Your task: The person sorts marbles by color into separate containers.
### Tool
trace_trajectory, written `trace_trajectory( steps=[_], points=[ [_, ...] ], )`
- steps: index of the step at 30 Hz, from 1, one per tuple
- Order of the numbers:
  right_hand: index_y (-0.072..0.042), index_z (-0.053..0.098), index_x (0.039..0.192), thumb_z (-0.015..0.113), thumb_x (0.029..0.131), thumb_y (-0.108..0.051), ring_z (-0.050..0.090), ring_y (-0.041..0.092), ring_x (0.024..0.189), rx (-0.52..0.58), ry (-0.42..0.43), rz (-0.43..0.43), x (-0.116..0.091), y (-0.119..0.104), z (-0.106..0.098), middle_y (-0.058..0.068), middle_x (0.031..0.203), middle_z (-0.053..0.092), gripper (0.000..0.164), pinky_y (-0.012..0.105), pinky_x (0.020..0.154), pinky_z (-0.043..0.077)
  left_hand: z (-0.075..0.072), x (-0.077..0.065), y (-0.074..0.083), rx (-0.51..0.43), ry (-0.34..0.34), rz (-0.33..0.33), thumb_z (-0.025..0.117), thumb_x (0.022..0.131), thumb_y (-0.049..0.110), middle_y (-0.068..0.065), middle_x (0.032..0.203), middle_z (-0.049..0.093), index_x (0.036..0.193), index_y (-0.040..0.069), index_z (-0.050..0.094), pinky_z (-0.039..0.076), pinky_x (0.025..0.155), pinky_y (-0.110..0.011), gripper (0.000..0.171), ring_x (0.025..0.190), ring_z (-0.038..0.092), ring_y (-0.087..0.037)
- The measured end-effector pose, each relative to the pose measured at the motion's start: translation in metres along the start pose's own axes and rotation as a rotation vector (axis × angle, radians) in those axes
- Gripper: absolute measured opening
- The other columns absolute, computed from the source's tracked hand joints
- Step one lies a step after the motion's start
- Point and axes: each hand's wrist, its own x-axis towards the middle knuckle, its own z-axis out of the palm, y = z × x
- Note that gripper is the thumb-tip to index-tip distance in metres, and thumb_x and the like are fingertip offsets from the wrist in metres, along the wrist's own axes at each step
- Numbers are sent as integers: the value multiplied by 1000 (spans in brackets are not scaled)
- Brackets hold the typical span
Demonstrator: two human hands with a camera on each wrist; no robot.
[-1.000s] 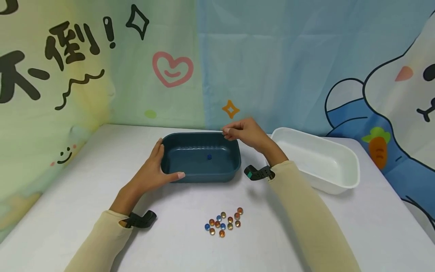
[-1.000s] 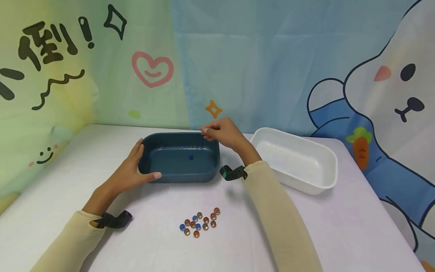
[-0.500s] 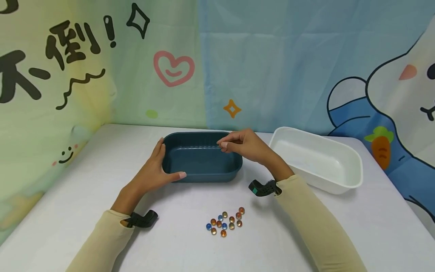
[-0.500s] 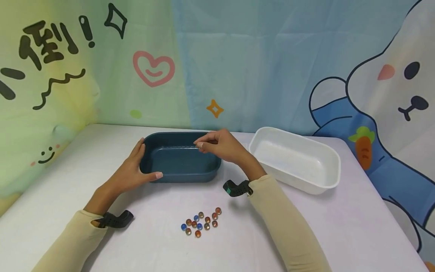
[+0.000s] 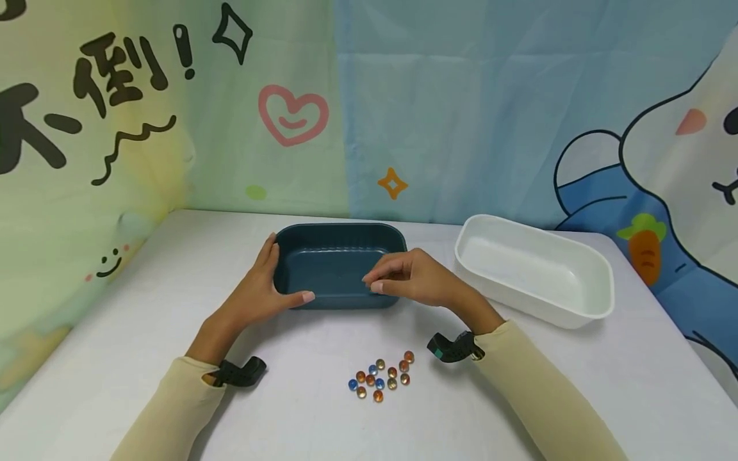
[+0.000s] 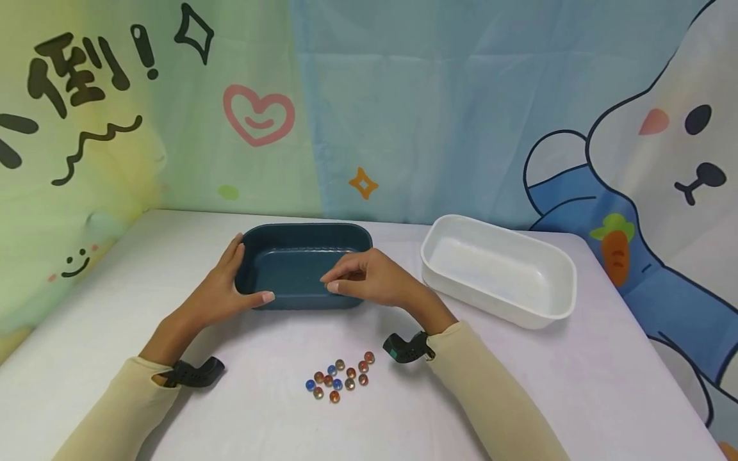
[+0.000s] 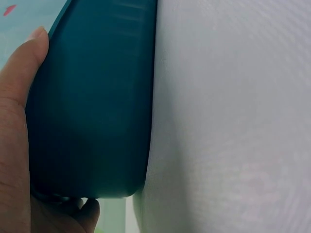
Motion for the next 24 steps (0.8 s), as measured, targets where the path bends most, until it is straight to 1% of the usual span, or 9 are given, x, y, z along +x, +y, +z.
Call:
trace_trajectory(
  steps=[3, 7, 15, 20, 24],
  points=[
    [-1, 74, 107, 67, 93, -10, 64, 18, 96, 0, -38, 4, -8, 0, 7, 2, 104, 69, 18, 34, 81, 53, 0, -1, 0, -4, -6, 8, 70, 74, 69, -4, 162, -10, 154, 0, 2, 21, 111, -57, 126, 146, 8, -33],
    [-3, 74, 108, 68, 93, -11, 63, 18, 95, 8, -88, 15, -17, 1, 16, -1, 104, 68, 18, 33, 82, 53, -1, -1, 0, -3, -8, 13, 70, 74, 69, -5, 162, -10, 154, -1, 2, 20, 111, -57, 126, 147, 7, -32],
    [-2, 72, 113, 67, 92, -10, 63, 16, 98, 64, -252, 54, -22, 3, 34, -2, 106, 67, 23, 33, 89, 51, 0, -1, 1, 8, 7, 13, 70, 74, 68, -5, 162, -9, 154, -2, 4, 21, 111, -57, 125, 147, 8, -32],
    [-2, 74, 107, 67, 92, -8, 63, 14, 96, 68, -291, 81, -21, 9, 40, 0, 103, 69, 17, 31, 87, 52, 0, -1, 2, -1, 10, 5, 70, 74, 68, -3, 162, -9, 154, -1, 4, 21, 111, -57, 125, 147, 8, -32],
    [-2, 75, 103, 68, 91, -7, 63, 14, 94, 67, -307, 95, -21, 12, 45, -2, 99, 70, 15, 30, 85, 52, 0, -1, 2, -2, 12, 5, 71, 73, 68, -3, 162, -10, 154, -1, 3, 21, 111, -57, 126, 146, 8, -32]
  ],
)
